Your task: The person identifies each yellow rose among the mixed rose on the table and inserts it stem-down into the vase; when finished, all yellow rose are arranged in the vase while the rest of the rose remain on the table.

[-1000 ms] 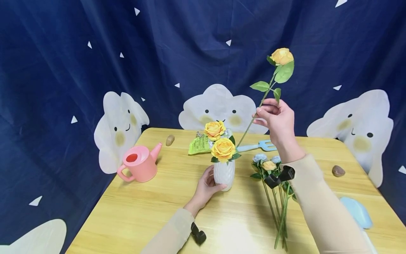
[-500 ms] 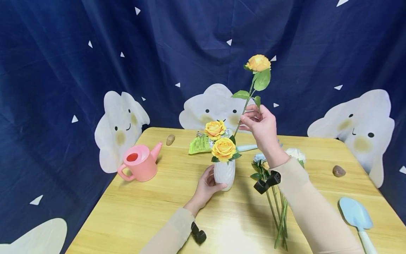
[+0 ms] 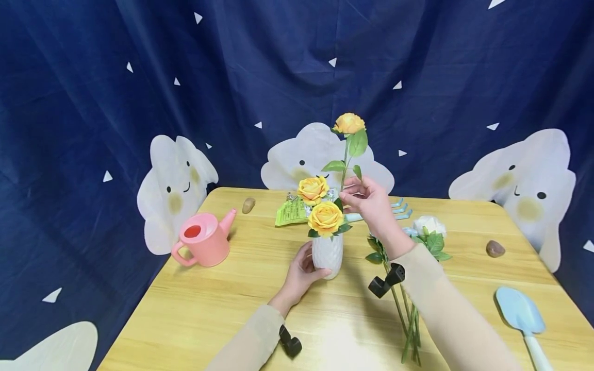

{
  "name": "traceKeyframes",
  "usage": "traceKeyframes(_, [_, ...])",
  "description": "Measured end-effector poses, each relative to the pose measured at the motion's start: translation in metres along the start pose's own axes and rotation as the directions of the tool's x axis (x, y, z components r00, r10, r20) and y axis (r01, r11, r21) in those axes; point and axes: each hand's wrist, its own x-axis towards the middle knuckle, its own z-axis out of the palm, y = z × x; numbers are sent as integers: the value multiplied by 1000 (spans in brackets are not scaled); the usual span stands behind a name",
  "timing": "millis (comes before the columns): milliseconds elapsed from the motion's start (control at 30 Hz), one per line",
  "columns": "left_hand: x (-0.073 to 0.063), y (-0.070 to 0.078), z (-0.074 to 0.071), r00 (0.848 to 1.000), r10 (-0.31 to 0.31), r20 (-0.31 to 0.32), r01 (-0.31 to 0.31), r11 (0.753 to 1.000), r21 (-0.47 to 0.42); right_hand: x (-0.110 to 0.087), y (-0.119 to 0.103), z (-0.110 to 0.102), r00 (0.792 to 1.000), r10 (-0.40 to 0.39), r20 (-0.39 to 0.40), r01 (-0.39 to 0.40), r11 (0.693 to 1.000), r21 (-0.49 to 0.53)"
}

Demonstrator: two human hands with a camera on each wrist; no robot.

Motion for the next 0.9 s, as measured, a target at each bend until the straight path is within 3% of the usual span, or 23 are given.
traceKeyframes(333, [0, 0, 0, 1000, 2, -2, -2, 1000, 0, -9, 13, 5, 999, 5, -41, -7, 999, -46])
traceKeyframes(600, [1, -2, 0, 1000, 6, 0, -6, 1000, 5, -15, 24, 0, 1000, -1, -5, 1, 997, -81])
traceKeyframes(900, [2, -3, -1, 1000, 9, 11, -9, 1000, 11, -24, 37, -14, 999, 33, 15, -32, 998, -44])
